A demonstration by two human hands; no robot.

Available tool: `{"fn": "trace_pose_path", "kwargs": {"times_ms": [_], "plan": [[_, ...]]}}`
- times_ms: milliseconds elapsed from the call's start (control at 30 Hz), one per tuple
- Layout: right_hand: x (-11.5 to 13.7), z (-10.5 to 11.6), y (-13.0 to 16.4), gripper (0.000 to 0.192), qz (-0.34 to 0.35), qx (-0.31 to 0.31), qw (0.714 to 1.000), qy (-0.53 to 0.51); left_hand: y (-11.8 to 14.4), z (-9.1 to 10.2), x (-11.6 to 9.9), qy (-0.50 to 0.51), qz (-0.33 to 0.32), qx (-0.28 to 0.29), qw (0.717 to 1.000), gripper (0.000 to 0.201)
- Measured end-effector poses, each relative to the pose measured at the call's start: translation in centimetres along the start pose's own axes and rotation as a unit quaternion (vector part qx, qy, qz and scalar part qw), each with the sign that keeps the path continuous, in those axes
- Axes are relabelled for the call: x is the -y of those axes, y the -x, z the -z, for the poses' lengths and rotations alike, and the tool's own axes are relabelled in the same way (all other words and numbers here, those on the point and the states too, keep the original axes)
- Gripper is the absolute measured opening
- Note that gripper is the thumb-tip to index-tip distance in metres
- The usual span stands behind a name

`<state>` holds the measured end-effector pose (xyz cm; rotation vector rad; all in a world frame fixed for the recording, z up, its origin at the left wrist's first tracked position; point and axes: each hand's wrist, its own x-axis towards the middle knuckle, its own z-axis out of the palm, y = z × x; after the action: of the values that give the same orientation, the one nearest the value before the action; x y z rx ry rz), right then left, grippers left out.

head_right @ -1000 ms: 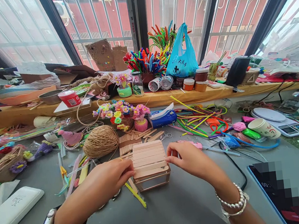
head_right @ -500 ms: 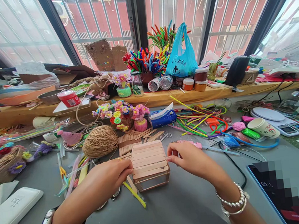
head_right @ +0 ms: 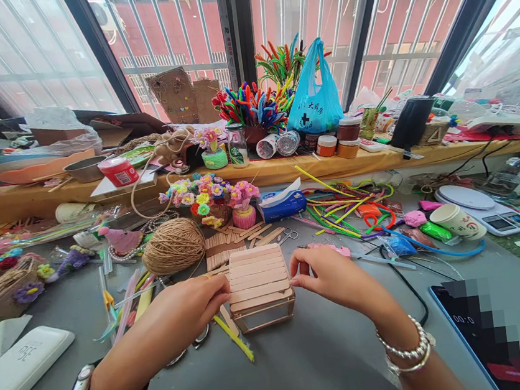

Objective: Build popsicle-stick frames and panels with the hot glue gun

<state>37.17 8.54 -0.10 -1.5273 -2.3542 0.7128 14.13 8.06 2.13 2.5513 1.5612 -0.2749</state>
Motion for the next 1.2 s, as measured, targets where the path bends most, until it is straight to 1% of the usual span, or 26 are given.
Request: {"fn": "trace_pose_path", "kwargs": {"times_ms": [200, 400, 600, 833, 1200], "plan": [[0.00, -0.05, -0.13, 0.015, -0.004, -0.006, 1.000, 0.004, -0.10, -0.21, 0.08, -0.002, -0.001, -0.004, 1.000, 0.021], [0.01, -0.01, -0.05, 0.015, -0.010, -0.009, 1.000, 0.010, 0.06, -0.14, -0.03, -0.004, 0.006, 0.005, 1.000, 0.022], [0.39, -0.02, 0.06, 0.019, 0.001, -0.010, 1.000, 0.019, 0.01, -0.17, -0.05, -0.005, 0.004, 0.007, 1.000, 0.023], [0.40, -0.42, -0.14, 0.019, 0.010, -0.004, 1.000, 0.022, 0.02, 0.12, -0.31, -0.010, 0.006, 0.023, 1.000, 0.022], [0.24, -0.40, -0.12, 0.021, 0.000, 0.004, 1.000, 0.013, 0.12, -0.22, -0.21, -0.002, -0.006, 0.001, 1.000, 0.022]]}}
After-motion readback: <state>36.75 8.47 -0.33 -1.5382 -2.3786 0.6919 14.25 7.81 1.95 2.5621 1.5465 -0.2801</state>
